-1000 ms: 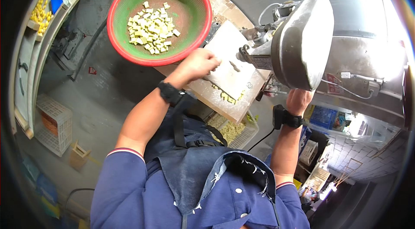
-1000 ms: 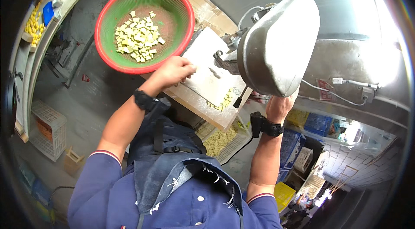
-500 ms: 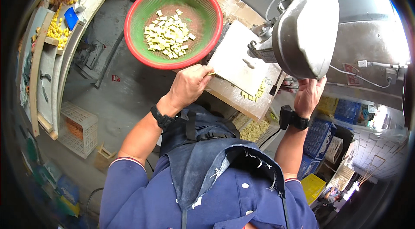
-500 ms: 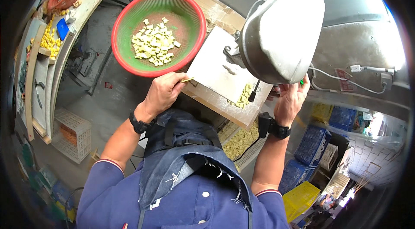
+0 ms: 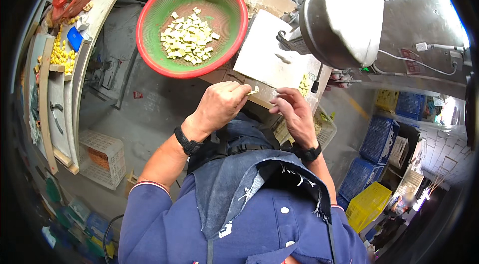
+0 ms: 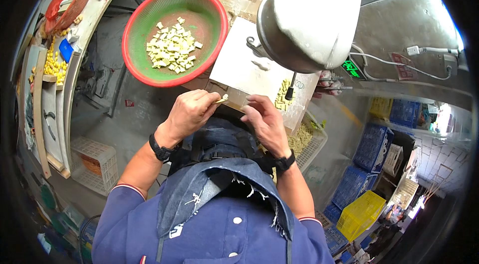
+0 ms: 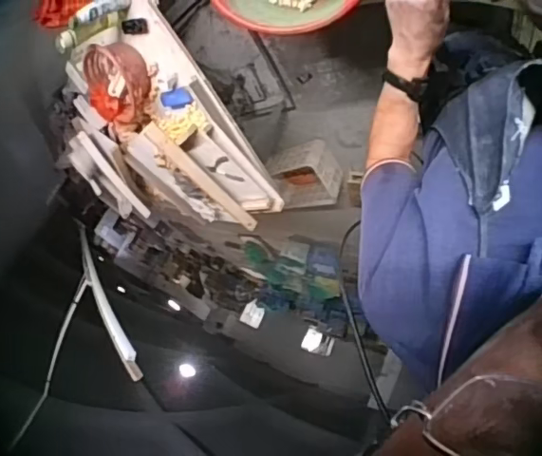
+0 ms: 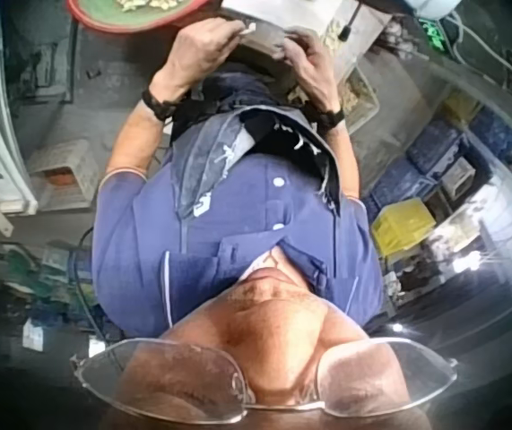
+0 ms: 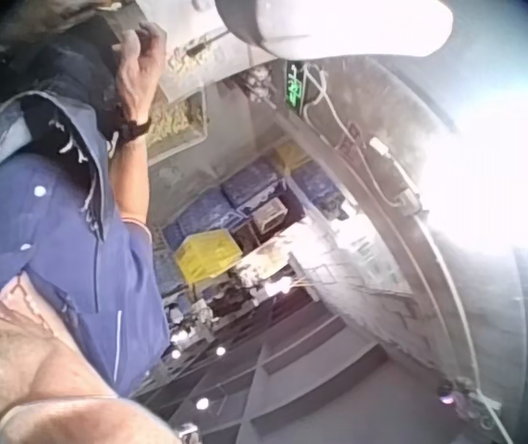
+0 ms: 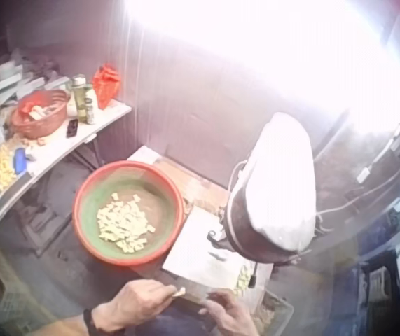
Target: Manually stamping or punching small plastic blocks using a bench-top press machine.
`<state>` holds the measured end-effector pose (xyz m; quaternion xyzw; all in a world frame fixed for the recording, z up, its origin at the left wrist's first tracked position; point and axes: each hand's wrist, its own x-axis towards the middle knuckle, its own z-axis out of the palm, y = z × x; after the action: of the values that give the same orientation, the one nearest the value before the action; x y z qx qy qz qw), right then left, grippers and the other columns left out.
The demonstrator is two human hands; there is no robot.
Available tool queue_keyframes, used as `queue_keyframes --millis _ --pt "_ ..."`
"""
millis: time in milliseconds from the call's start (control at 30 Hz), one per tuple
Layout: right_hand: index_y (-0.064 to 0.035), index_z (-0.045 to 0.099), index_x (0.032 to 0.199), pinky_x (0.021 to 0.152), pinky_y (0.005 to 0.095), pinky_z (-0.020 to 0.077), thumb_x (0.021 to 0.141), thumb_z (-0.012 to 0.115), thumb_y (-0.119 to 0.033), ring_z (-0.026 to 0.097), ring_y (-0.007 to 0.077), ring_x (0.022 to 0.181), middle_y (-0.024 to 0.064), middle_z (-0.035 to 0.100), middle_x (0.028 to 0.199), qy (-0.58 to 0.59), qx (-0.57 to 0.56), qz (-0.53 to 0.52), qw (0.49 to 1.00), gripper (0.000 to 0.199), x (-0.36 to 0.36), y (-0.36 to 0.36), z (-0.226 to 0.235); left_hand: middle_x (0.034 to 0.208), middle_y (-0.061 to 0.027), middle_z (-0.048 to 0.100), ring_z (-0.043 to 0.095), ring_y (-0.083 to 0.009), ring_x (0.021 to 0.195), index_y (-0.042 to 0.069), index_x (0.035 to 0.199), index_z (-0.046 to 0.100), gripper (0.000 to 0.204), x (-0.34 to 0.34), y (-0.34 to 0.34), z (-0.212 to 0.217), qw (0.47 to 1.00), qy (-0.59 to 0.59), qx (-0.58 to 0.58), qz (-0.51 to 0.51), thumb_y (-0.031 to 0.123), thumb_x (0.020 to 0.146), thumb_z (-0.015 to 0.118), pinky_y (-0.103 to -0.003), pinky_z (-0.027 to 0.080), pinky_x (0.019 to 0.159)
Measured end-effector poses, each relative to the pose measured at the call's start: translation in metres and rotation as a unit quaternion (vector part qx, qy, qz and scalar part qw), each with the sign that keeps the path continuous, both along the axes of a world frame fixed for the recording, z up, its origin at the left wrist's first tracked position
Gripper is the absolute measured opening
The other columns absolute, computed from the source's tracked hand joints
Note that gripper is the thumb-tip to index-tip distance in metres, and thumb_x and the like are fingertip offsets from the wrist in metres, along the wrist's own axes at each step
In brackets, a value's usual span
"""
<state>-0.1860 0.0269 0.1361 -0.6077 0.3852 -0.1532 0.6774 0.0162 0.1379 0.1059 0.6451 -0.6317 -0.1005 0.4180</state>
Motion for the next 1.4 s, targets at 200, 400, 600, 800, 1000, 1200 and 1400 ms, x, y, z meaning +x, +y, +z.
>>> queue_keyframes --millis 200,400,600,800,1000,1200,1400 --pt "0.0015 0.058 0.115 0.067 0.0247 0.0519 0.099 0.060 -0.013 0.062 0.0102 0.078 0.0057 0.065 0.091 0.004 -0.013 0.077 0.997 0.022 0.031 0.009 -0.014 0.072 -0.0090 0.060 0.062 -0.0257 0.067 0.004 0.095 0.065 0.022 -0.007 0.007 0.002 0.999 -0.031 0.026 -0.032 0.001 0.075 0.072 -0.037 0.052 0.061" --pt "0.0034 0.061 0.106 0.068 0.0258 0.0545 0.105 0.047 -0.020 0.063 0.0128 0.076 0.0076 0.064 0.090 -0.036 0.108 0.016 0.993 0.028 0.034 0.017 -0.011 0.072 -0.0078 0.058 0.062 -0.0257 0.066 0.004 0.096 0.064 0.020 -0.006 0.013 0.005 0.999 -0.032 0.018 -0.034 0.003 0.076 0.070 -0.037 0.051 0.061" --pt "0.0036 0.061 0.106 0.071 0.0275 0.0557 0.106 0.043 -0.024 0.064 0.0149 0.076 0.0072 0.062 0.087 -0.031 0.100 0.021 0.994 0.032 0.037 0.019 -0.009 0.070 -0.0085 0.058 0.062 -0.0264 0.066 0.004 0.092 0.062 0.017 -0.001 0.015 0.004 0.999 -0.028 0.015 -0.040 0.004 0.078 0.070 -0.038 0.051 0.061" --pt "0.0034 0.061 0.106 0.073 0.0274 0.0555 0.106 0.043 -0.024 0.064 0.0146 0.075 0.0068 0.062 0.086 -0.021 0.097 0.024 0.995 0.033 0.040 0.021 -0.011 0.069 -0.0087 0.058 0.062 -0.0266 0.065 0.005 0.090 0.061 0.014 0.002 0.016 0.002 0.999 -0.022 0.012 -0.045 0.004 0.078 0.069 -0.038 0.052 0.060" --pt "0.0033 0.060 0.109 0.073 0.0272 0.0555 0.106 0.043 -0.024 0.065 0.0148 0.076 0.0075 0.064 0.088 -0.014 0.069 0.040 0.997 0.032 0.041 0.022 -0.016 0.069 -0.0086 0.058 0.062 -0.0265 0.066 0.005 0.089 0.062 0.013 0.005 0.013 0.006 0.998 -0.020 0.019 -0.053 0.003 0.078 0.070 -0.037 0.052 0.060" --pt "0.0028 0.059 0.111 0.074 0.0260 0.0547 0.104 0.052 -0.023 0.065 0.0143 0.079 0.0085 0.066 0.091 -0.064 0.144 0.002 0.988 0.028 0.039 0.018 -0.013 0.075 -0.0102 0.063 0.065 -0.0283 0.070 0.004 0.093 0.064 0.015 0.014 0.007 -0.003 0.999 -0.010 0.034 -0.036 0.004 0.079 0.070 -0.038 0.053 0.063" --pt "0.0013 0.060 0.110 0.069 0.0250 0.0525 0.102 0.055 -0.024 0.065 0.0134 0.074 0.0087 0.067 0.089 0.010 0.156 -0.025 0.987 0.027 -0.002 0.013 -0.060 0.086 -0.0172 0.068 0.067 -0.0303 0.072 0.002 0.132 0.054 0.048 0.082 -0.001 -0.062 0.973 0.026 0.153 0.173 0.005 0.087 0.067 -0.041 0.053 0.067"
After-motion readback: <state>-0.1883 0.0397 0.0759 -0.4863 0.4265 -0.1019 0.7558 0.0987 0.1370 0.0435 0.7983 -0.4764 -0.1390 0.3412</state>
